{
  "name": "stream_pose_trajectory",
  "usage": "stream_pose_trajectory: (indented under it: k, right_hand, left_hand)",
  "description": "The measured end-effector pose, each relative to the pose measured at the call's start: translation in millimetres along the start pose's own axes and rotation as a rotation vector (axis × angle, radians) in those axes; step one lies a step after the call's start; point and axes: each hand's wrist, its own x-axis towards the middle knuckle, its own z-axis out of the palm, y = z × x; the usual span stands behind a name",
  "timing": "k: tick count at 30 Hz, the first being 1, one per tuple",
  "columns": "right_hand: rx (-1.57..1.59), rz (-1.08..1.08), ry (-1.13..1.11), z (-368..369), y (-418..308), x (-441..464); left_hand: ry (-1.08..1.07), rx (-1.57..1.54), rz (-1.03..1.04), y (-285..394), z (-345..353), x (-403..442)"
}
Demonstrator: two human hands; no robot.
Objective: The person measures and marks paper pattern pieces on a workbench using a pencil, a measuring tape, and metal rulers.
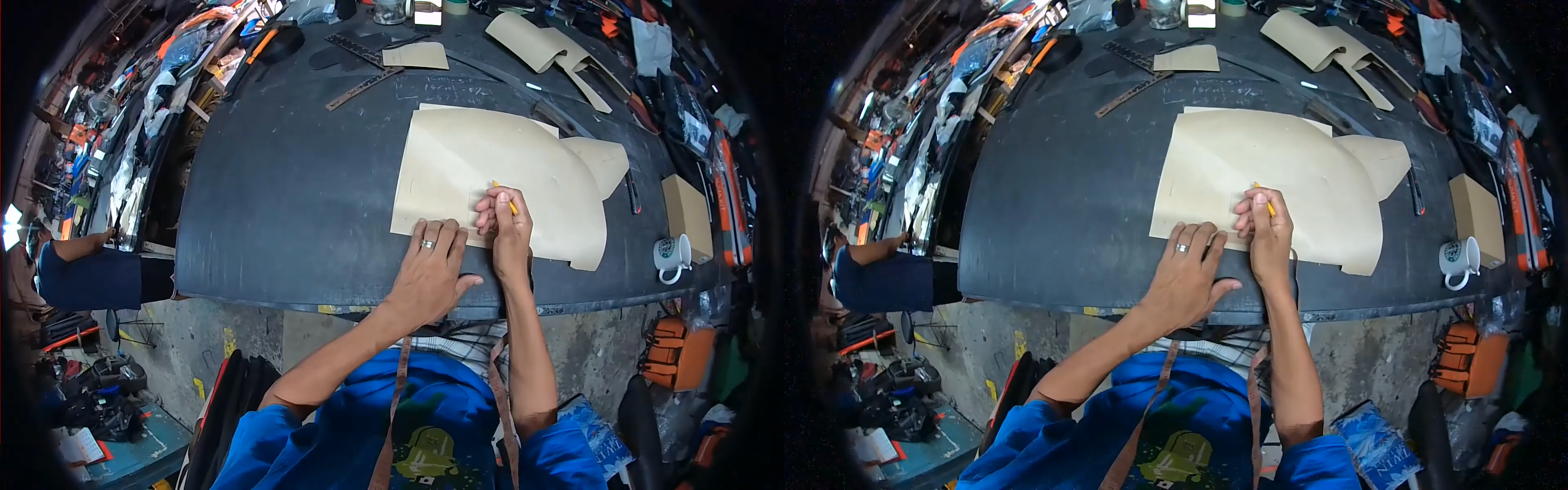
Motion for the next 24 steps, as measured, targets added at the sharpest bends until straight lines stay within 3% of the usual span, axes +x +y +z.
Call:
stream_pose_trajectory:
  k: [24]
  right_hand:
    - [-0.045, 0.015, 0.025, 4, -10, -2]
  left_hand:
    - [-0.068, 0.047, -0.041, 5, 3, -10]
